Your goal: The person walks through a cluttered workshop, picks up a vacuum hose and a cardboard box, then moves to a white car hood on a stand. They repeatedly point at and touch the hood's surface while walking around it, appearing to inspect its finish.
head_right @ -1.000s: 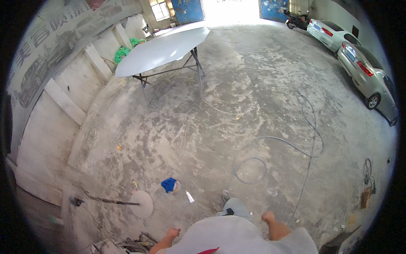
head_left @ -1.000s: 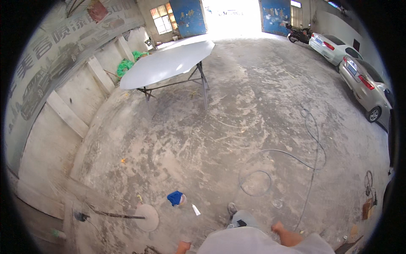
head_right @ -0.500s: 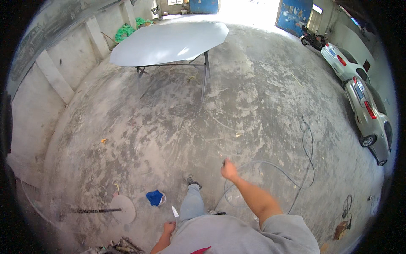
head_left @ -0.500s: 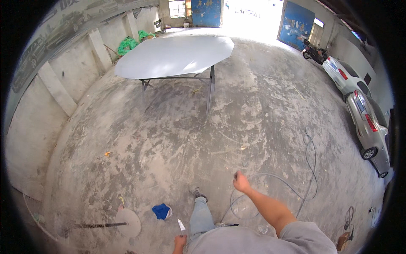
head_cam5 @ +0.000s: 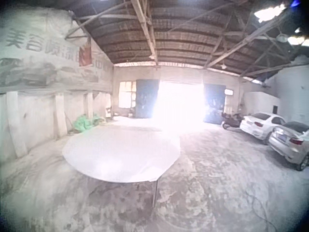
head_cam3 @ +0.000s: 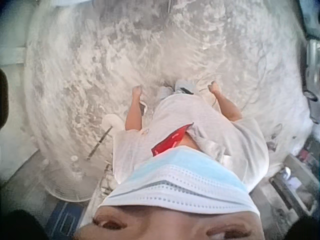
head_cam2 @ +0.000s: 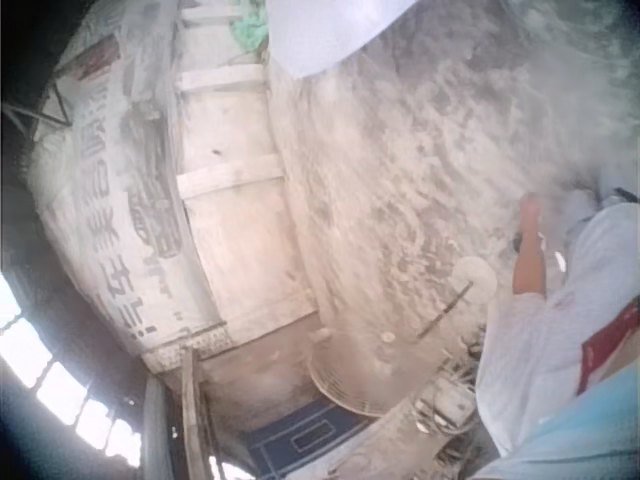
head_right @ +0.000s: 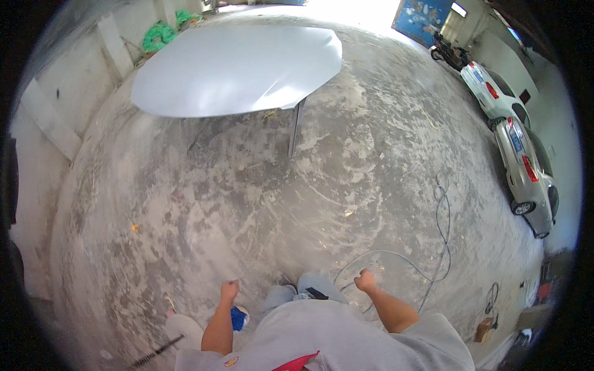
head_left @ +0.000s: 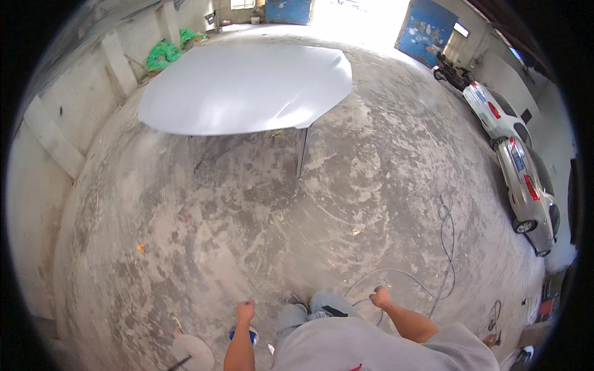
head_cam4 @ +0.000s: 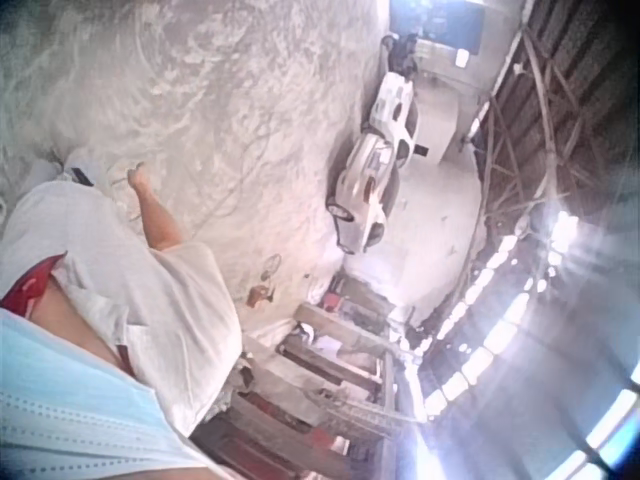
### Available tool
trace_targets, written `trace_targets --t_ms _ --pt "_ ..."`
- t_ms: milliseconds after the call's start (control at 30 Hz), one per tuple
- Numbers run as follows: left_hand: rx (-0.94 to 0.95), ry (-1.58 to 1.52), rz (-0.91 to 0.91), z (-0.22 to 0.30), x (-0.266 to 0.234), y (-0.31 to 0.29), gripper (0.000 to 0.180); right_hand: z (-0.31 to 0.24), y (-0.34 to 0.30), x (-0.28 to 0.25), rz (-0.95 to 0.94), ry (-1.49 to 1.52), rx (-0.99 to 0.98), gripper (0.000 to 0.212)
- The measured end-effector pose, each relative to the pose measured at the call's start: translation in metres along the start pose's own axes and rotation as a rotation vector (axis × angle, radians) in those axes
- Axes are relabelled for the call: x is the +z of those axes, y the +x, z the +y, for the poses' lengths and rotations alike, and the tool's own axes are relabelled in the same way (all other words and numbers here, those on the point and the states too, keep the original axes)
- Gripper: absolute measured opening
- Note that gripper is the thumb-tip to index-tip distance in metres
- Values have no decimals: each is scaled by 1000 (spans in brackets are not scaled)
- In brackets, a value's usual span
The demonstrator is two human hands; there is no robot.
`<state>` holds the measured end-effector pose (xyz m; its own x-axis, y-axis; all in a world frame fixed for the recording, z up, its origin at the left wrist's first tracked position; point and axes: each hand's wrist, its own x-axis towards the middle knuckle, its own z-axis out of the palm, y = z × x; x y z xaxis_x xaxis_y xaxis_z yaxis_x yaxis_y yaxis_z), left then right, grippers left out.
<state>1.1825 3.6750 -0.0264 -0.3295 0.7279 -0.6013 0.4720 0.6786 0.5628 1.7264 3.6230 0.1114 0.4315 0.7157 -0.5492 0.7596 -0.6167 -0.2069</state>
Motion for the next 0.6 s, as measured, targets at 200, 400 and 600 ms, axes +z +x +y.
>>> trace_targets --t_ms 200,400,600 --pt "120 -168 -8 123 -47 68 39 -107 48 -4 11 92 -12 42" --pt "107 121 -44 71 -55 114 27 -209 121 12 -60 48 -116 40" --pt "715 359 217 -12 -131 97 25 -329 214 8 -197 -63 -124 33"
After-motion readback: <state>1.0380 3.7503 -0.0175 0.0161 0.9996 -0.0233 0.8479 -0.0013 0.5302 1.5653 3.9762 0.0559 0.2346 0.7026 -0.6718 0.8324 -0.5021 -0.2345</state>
